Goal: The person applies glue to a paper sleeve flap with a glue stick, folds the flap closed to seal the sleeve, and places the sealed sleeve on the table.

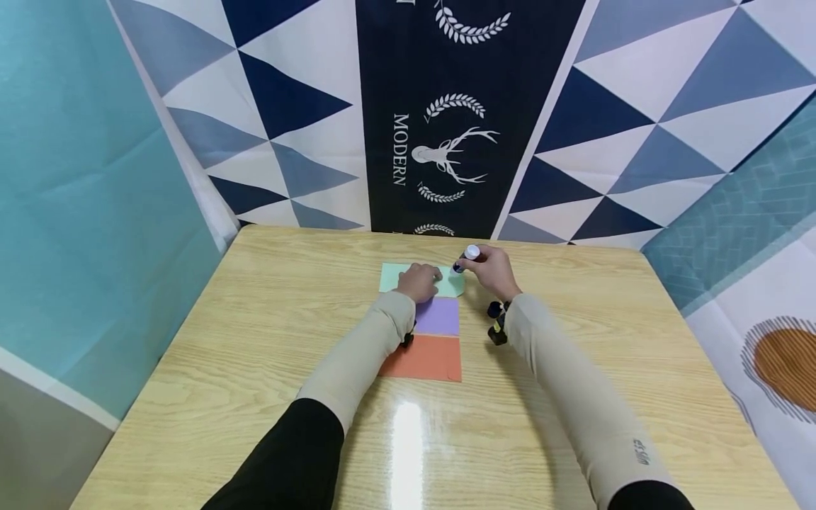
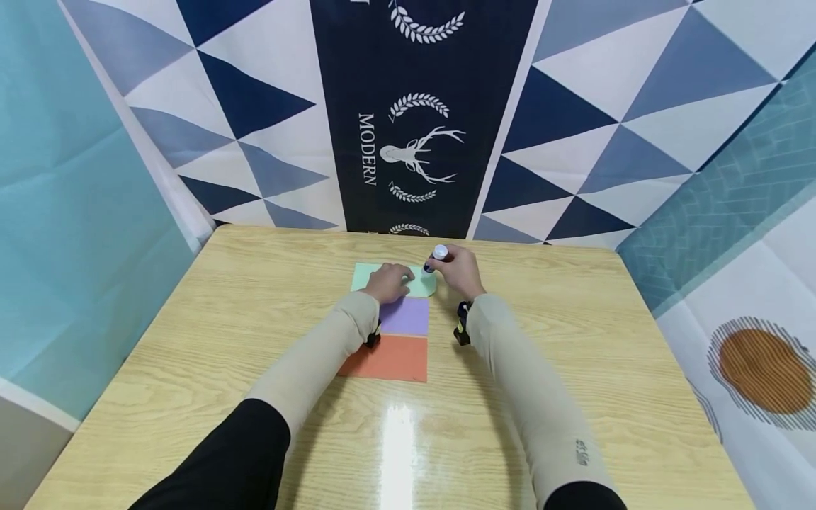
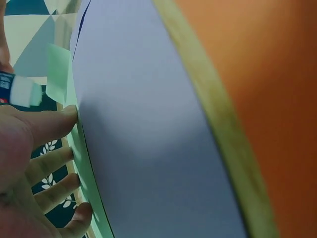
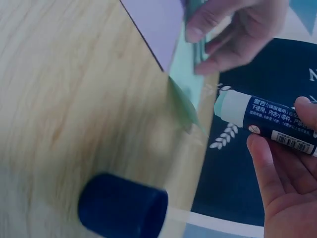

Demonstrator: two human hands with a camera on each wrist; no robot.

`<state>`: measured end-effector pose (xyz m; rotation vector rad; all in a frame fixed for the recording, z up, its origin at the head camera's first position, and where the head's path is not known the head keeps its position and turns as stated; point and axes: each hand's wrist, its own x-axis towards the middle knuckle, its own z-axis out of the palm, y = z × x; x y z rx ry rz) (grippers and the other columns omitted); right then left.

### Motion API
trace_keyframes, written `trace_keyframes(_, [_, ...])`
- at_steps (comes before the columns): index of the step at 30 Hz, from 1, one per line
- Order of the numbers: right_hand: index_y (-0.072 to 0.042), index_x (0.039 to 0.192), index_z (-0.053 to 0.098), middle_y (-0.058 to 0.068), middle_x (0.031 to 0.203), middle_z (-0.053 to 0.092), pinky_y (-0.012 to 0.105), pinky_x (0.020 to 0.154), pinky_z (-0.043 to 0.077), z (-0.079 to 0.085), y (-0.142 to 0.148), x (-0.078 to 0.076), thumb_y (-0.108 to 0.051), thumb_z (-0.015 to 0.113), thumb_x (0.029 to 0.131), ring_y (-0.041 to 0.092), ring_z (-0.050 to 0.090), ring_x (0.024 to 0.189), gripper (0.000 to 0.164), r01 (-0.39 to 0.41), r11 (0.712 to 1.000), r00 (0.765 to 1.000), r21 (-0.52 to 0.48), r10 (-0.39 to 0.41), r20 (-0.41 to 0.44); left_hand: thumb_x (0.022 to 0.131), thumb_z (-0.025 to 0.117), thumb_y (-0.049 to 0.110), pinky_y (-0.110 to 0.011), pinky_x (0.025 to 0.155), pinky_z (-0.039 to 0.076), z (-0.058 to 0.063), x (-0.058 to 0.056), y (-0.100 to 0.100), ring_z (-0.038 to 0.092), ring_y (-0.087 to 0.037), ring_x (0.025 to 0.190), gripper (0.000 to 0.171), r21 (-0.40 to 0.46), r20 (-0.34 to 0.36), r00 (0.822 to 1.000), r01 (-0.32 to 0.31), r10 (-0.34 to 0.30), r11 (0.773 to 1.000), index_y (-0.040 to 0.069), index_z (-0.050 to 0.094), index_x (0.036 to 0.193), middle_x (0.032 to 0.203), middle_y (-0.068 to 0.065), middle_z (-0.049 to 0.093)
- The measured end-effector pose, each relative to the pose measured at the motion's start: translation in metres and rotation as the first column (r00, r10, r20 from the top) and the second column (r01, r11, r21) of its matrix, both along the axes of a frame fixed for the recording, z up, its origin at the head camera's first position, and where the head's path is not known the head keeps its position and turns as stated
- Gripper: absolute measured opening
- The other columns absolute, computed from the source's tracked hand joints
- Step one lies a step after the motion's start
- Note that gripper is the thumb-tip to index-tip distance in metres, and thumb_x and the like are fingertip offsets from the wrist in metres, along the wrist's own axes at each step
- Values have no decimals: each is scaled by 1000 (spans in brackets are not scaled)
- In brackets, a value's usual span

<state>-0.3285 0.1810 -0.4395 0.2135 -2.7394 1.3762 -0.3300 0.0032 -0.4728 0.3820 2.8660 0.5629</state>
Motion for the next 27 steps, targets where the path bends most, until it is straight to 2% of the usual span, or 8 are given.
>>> trace_keyframes(4, [2,99,70,21,100,70,29,76,48,-7,-7,-5,-16,71,89,23,62,87,20,-27,999,999,16,28,-35,96,61,24,-53,105,39,1,0,0,43,-24,137,32,-21,8,1000,-4,4,1000,23,65,128,142,2,55])
trace_keyframes(8, [4,97,70,22,100,71,33,79,50,-13,-11,-6,-12,72,87,27,64,89,19,-41,998,997,39,44,-71,98,59,26,-54,108,37,0,2,1,39,-25,140,32,-29,20,1000,24,-24,999,24,64,129,146,2,50])
trace_keyframes(16, [3,101,69,21,103,70,37,82,50,-19,-15,-6,-14,71,89,27,63,93,21,-39,997,999,62,41,-30,98,58,25,-52,107,38,2,5,3,40,-25,139,32,-23,18,999,39,-39,999,23,64,130,146,2,51])
trace_keyframes(22, [1,97,71,20,97,72,39,77,52,-18,-17,-5,-12,73,87,28,66,88,17,-105,982,987,155,123,-105,97,59,26,-50,105,39,0,2,1,41,-23,138,33,-27,22,1000,23,-22,999,24,64,129,144,3,52])
trace_keyframes(27, [1,94,71,17,92,72,33,73,51,-16,-18,0,-12,75,85,23,64,82,17,-150,966,974,209,181,-135,96,63,26,-52,103,40,-2,-1,-2,45,-22,134,28,-14,16,1000,0,0,1000,21,67,123,136,3,59])
